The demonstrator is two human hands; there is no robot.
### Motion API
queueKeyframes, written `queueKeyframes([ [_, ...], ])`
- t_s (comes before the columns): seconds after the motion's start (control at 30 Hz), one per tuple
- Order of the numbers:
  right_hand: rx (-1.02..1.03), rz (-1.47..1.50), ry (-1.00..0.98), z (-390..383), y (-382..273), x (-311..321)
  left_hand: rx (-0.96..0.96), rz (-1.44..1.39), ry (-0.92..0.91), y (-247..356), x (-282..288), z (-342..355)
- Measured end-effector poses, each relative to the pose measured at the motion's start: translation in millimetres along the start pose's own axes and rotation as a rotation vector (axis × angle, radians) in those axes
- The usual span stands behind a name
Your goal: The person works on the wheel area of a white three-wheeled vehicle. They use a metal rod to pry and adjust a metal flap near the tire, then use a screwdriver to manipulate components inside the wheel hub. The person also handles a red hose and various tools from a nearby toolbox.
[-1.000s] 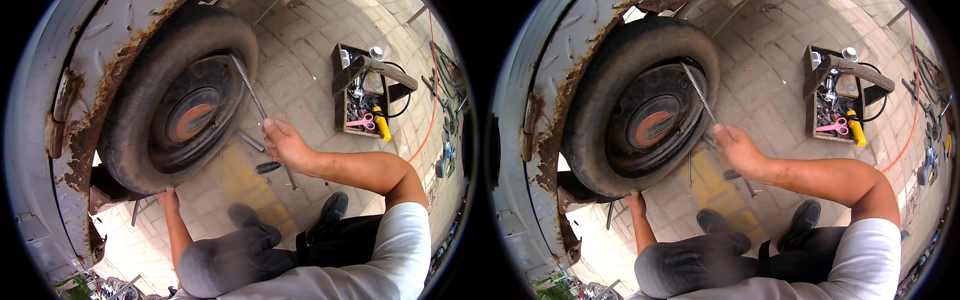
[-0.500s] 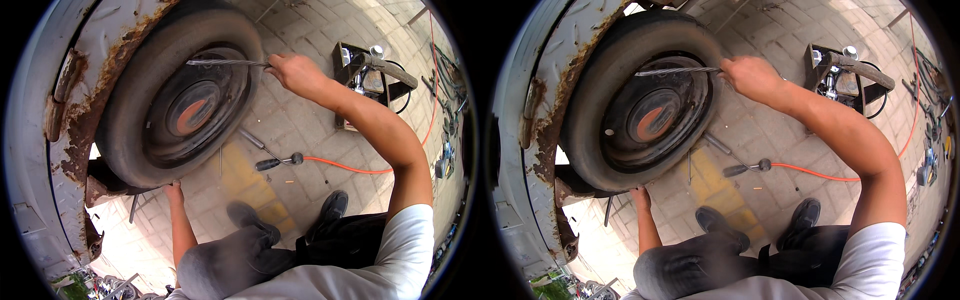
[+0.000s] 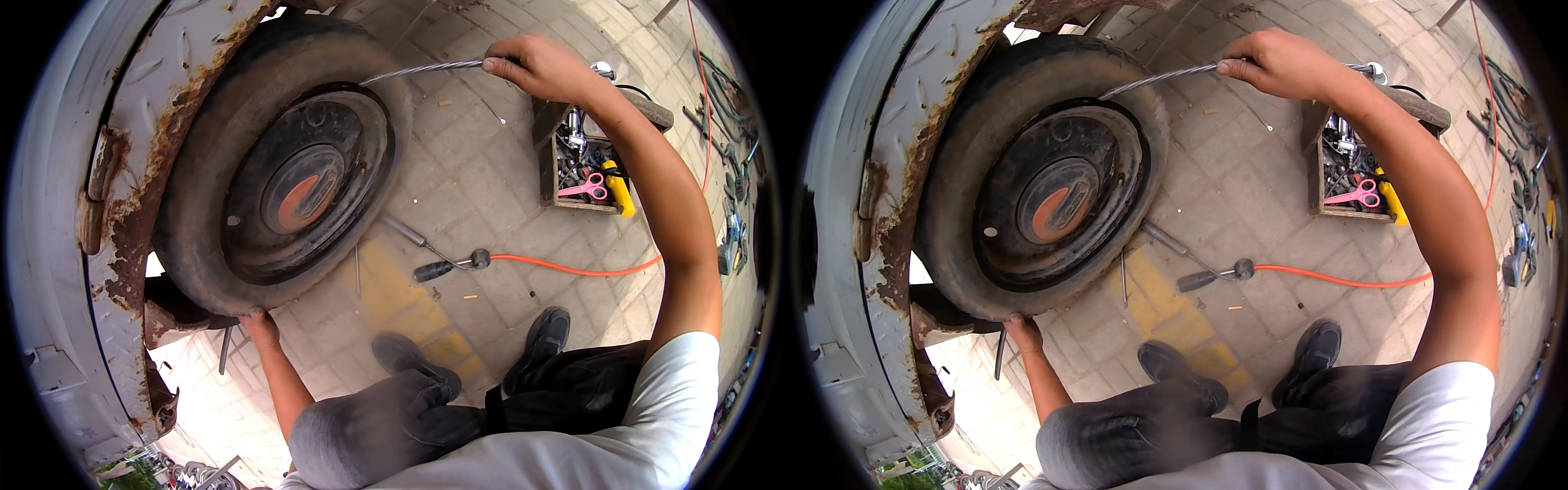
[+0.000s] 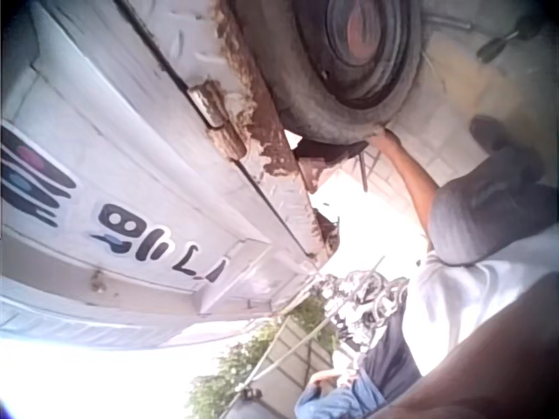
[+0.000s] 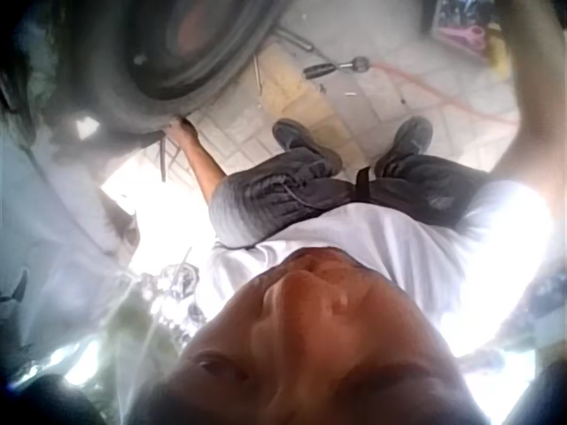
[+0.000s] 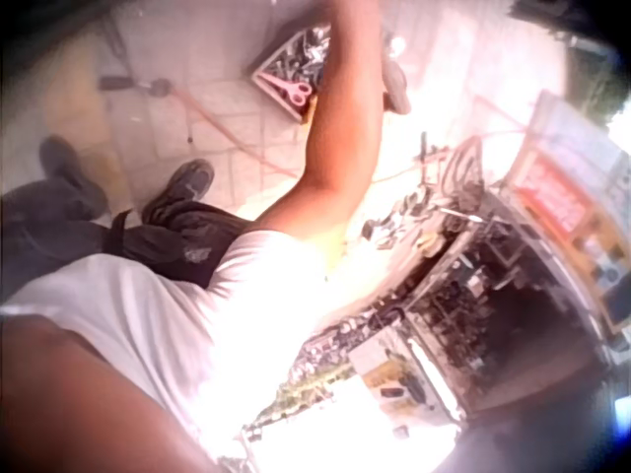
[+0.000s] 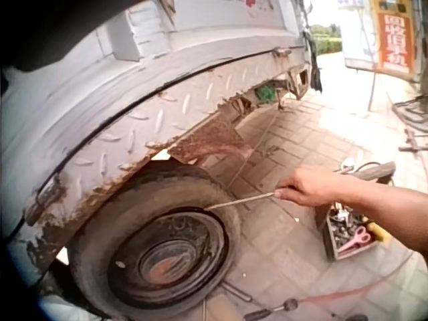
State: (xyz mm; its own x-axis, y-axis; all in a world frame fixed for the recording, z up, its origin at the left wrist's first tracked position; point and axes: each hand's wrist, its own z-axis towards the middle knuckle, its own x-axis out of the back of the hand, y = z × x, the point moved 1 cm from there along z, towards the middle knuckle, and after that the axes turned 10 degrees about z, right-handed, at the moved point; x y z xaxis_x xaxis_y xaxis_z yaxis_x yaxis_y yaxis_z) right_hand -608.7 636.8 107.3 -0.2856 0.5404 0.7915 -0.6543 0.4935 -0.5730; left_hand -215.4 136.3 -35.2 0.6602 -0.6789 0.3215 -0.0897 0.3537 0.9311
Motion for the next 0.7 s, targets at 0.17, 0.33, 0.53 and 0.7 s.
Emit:
queueKeyframes([
  [0.17,0.121,-0.078,-0.022,43,18,-7,0.059,-0.054,0.021,11,-5,-3],
  [0.33,0.291,-0.049,-0.059,93,23,15,0.08,-0.014,-0.026,17,-13,-7],
  [0.53,0.048,-0.222,-0.077,64,-8,-2,0.07,-0.028,0.003,17,-17,-9],
  [0.7,-0.266,-0.156,0.024,4,-43,-46,0.059,-0.004,-0.029,0,-4,-10],
])
